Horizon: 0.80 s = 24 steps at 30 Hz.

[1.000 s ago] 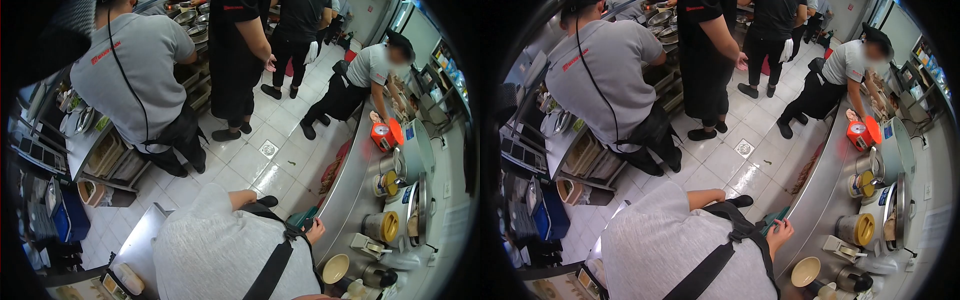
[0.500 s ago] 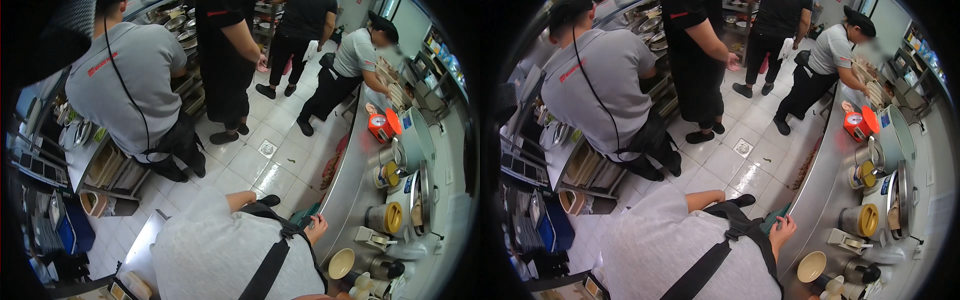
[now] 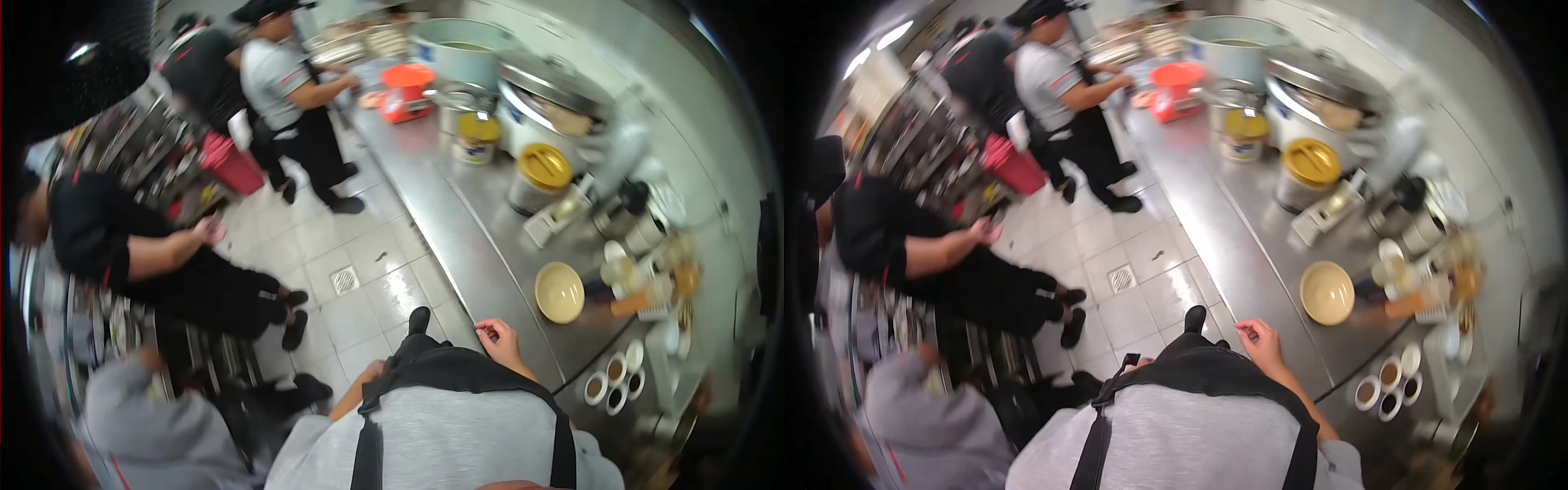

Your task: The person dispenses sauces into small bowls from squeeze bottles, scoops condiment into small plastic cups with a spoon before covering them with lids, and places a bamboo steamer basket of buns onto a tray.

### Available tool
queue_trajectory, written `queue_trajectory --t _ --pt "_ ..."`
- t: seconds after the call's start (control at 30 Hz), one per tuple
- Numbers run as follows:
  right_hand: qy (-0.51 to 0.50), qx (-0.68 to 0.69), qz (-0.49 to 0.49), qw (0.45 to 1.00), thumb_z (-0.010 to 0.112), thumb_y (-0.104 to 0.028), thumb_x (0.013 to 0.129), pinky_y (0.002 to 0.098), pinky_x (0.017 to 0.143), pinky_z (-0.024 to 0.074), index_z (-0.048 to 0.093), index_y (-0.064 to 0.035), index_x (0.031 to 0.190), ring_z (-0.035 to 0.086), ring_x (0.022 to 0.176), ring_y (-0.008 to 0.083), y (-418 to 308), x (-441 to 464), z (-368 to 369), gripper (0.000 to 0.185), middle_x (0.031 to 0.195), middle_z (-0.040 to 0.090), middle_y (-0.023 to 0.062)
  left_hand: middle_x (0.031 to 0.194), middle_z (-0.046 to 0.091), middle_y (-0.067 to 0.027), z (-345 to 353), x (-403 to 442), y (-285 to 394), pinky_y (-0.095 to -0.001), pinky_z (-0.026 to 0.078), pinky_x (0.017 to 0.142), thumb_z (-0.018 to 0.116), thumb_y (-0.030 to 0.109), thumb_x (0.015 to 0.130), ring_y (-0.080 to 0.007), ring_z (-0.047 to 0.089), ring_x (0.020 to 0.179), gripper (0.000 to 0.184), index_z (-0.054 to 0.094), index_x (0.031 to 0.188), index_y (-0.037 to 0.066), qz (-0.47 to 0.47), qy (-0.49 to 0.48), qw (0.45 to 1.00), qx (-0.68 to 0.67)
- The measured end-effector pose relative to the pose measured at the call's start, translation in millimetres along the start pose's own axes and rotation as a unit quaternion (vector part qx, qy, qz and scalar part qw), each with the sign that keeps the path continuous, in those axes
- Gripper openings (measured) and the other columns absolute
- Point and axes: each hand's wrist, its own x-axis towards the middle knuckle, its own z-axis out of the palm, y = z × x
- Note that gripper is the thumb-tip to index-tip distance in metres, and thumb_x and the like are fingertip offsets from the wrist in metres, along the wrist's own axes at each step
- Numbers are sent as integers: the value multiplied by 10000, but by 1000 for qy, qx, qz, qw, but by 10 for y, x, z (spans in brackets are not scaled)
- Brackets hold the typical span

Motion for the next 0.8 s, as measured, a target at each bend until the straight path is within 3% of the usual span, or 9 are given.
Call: queue_trajectory --t 0.23,0.43,0.5,0.53,0.57,0.67,0.8 --pt "91 36 103 990 658 -63 850 235 644 491 670 -39 1003 585 667 78 -20 -292 -133 155 783 664 36 1066 677 -159 -540 247 104 -417 494 859 628 344 822 -344 639 984 361 685 1094 115 -9 -59 996 67" --pt "127 29 145 981 647 -62 856 229 671 500 675 -45 1014 604 693 68 99 -400 -202 162 785 675 32 1114 665 -162 -1150 969 695 -404 482 891 597 356 869 -349 626 1019 380 664 1138 97 131 -45 978 157" --pt "144 26 158 977 642 -61 860 225 681 502 674 -42 1014 610 706 65 118 -449 -216 158 795 679 32 1131 661 -163 -1456 1206 1212 -400 479 902 587 360 884 -351 622 1031 387 658 1153 90 159 -48 970 178" --pt "153 24 164 974 638 -61 865 223 684 503 673 -38 1013 612 712 63 117 -470 -225 154 801 681 31 1181 638 -161 -1691 1024 1839 -402 467 923 550 405 902 -356 593 1084 451 620 1205 78 74 -88 980 162" --pt "163 21 170 972 634 -60 870 221 687 504 672 -34 1012 614 718 61 120 -489 -236 150 807 683 31 1189 629 -173 -1901 914 2254 -400 455 939 501 424 924 -345 585 1105 467 607 1223 81 126 -170 955 206" --pt "217 55 189 956 637 -109 867 239 672 510 678 -43 1000 632 704 89 291 -593 -160 154 812 693 62 1180 633 -173 -2263 489 3320 -385 447 950 493 392 942 -326 590 1102 453 583 1251 74 206 -273 910 236" --pt "288 111 226 924 643 -138 878 241 685 508 675 -38 1003 626 725 80 410 -654 -38 163 817 692 48 1138 656 -154 -2595 290 4109 -355 447 950 505 319 959 -287 609 1073 399 568 1279 89 355 -308 842 265"
